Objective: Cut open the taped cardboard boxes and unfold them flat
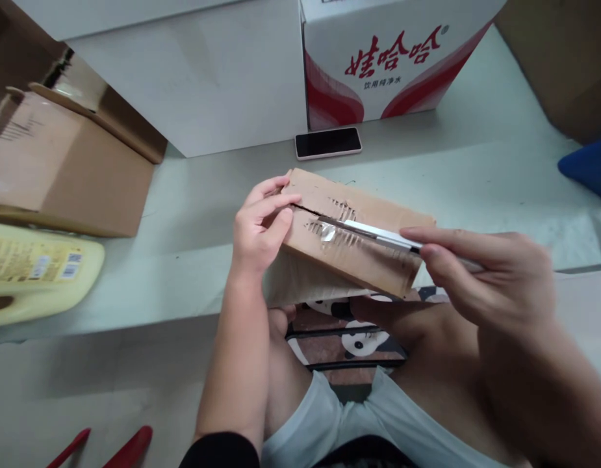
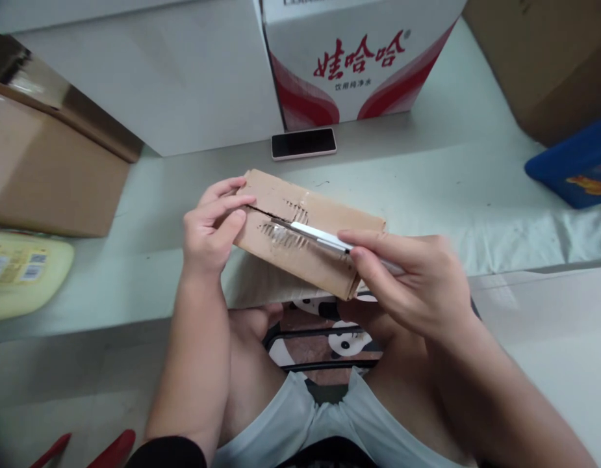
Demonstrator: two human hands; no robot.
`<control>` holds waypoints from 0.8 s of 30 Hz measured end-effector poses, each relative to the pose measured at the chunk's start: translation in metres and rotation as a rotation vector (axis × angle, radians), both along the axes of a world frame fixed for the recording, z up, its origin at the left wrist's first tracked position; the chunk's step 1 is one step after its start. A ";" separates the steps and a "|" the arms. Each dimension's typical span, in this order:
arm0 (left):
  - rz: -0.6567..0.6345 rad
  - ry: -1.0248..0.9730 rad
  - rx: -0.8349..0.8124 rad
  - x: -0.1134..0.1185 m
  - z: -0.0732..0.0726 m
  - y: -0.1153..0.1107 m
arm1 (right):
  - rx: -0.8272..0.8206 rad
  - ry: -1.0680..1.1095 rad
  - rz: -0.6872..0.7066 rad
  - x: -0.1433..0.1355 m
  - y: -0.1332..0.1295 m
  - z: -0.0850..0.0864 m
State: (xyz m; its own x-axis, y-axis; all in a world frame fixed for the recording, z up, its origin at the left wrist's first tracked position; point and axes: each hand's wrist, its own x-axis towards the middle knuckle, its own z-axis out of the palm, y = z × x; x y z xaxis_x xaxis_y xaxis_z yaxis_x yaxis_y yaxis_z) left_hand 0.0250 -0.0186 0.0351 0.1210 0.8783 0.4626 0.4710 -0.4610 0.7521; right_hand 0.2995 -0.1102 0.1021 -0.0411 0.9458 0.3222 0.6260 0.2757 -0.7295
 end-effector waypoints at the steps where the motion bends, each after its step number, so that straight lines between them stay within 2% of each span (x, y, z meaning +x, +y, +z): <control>1: -0.003 0.004 0.004 0.000 0.000 0.000 | 0.003 -0.012 0.000 -0.004 0.003 -0.002; 7: 0.004 0.008 0.030 -0.001 -0.002 0.000 | -0.016 -0.023 -0.050 0.009 -0.003 -0.010; 15: 0.009 0.033 0.086 -0.002 -0.003 0.001 | -0.227 0.021 -0.050 0.001 0.016 0.002; 21: 0.042 0.011 0.175 0.002 -0.004 0.001 | -0.498 0.285 -0.054 0.019 0.027 -0.006; 24: 0.045 -0.009 0.210 0.004 -0.005 0.001 | -0.568 0.422 -0.090 0.023 0.027 -0.010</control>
